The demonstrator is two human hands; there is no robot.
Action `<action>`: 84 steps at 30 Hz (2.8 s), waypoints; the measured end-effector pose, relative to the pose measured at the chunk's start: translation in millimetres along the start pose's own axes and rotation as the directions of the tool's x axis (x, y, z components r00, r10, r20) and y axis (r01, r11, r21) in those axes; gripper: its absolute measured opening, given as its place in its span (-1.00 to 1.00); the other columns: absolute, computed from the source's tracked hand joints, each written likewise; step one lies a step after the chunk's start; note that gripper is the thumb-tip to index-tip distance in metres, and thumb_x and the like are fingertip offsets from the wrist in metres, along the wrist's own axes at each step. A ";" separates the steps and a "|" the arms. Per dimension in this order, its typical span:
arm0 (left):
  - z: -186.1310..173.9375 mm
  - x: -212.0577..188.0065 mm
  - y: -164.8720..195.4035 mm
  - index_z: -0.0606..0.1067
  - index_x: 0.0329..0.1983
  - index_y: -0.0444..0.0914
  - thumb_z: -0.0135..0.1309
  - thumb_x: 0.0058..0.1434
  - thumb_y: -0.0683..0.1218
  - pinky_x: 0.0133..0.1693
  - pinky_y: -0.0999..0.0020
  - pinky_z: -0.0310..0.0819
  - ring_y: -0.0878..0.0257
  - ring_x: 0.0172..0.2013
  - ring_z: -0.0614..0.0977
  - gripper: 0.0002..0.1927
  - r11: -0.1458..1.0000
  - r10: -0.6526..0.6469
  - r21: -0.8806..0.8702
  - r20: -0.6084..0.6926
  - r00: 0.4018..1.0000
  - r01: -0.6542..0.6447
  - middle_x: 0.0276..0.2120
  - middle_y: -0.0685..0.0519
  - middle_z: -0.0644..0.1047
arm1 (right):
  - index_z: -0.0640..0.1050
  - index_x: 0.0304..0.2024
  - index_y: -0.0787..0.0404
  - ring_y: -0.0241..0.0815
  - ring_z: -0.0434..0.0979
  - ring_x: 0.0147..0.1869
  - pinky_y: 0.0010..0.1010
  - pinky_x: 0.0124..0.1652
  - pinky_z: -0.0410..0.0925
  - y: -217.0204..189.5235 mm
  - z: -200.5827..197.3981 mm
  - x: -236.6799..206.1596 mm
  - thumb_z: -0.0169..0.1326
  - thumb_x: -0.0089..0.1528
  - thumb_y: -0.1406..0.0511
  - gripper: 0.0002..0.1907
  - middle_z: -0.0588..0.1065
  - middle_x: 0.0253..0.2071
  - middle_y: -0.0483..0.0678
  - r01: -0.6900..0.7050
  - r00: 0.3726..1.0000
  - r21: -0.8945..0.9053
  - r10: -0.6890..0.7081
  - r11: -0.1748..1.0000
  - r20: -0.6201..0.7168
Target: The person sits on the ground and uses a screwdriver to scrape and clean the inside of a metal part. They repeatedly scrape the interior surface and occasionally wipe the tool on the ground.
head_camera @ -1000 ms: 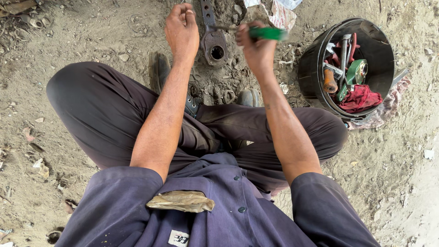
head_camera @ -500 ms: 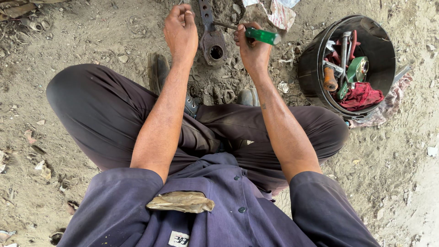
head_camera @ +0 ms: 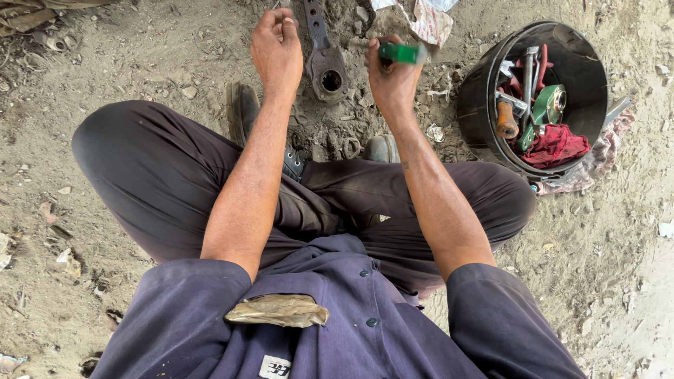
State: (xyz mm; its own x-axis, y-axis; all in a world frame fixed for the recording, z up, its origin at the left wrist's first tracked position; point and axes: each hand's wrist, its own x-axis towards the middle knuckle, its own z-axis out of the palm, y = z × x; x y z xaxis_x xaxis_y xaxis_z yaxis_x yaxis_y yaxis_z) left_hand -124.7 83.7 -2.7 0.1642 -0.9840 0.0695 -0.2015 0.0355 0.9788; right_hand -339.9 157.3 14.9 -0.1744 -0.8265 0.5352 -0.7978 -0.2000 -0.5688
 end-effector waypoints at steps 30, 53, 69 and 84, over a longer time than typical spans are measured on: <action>3.6 0.3 -3.3 0.57 0.02 -0.26 -0.03 0.45 -0.17 -0.24 0.42 0.70 0.38 -0.34 0.68 -0.81 0.985 -0.076 -0.149 0.080 0.994 0.088 -0.22 0.05 0.67 | 0.59 -0.39 0.34 -0.38 0.59 -0.68 -0.51 -0.70 0.43 -23.9 -43.6 14.0 0.02 0.38 0.34 -0.73 0.59 -0.59 0.01 -0.497 0.858 0.090 0.474 0.863 0.197; 4.7 -1.0 -5.6 0.58 -0.05 -0.24 0.01 0.44 -0.16 -0.26 0.42 0.73 0.39 -0.34 0.70 -0.85 0.987 -0.035 -0.151 0.072 0.997 0.046 -0.25 0.06 0.68 | 0.53 -0.14 0.42 -0.23 0.72 -0.41 -0.45 -0.44 0.57 -42.3 -55.0 23.2 -0.04 0.38 0.44 -0.86 0.60 -0.39 0.07 -0.471 0.818 0.236 0.321 0.850 0.477; 1.6 -0.6 -11.9 0.56 0.04 -0.29 -0.03 0.48 -0.18 -0.22 0.39 0.74 0.36 -0.25 0.71 -0.81 0.983 0.033 -0.181 0.088 0.996 -0.016 -0.19 0.02 0.65 | 0.58 -0.13 0.49 -0.11 0.74 -0.33 -0.38 -0.34 0.60 -23.5 -79.6 36.1 0.16 0.27 0.47 -0.84 0.62 -0.33 0.19 -0.760 0.614 0.268 0.518 0.593 0.596; 3.1 -1.1 -13.8 0.57 -0.01 -0.22 -0.01 0.47 -0.14 -0.22 0.38 0.74 0.39 -0.31 0.71 -0.84 0.988 -0.004 -0.156 0.079 0.997 0.016 -0.21 0.07 0.68 | 0.57 -0.08 0.50 -0.12 0.77 -0.30 -0.41 -0.31 0.62 -16.9 -72.7 31.6 0.10 0.32 0.45 -0.82 0.64 -0.31 0.19 -0.607 0.786 0.370 0.461 0.704 0.413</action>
State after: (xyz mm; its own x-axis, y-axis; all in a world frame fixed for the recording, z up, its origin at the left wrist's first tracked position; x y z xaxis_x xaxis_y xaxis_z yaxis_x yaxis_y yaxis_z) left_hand -125.1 83.8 -16.9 0.0884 -0.9948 0.0505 -0.0460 0.0466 0.9979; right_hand -373.9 172.8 86.8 -0.2664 -0.9587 -0.0992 -0.2423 0.1663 -0.9558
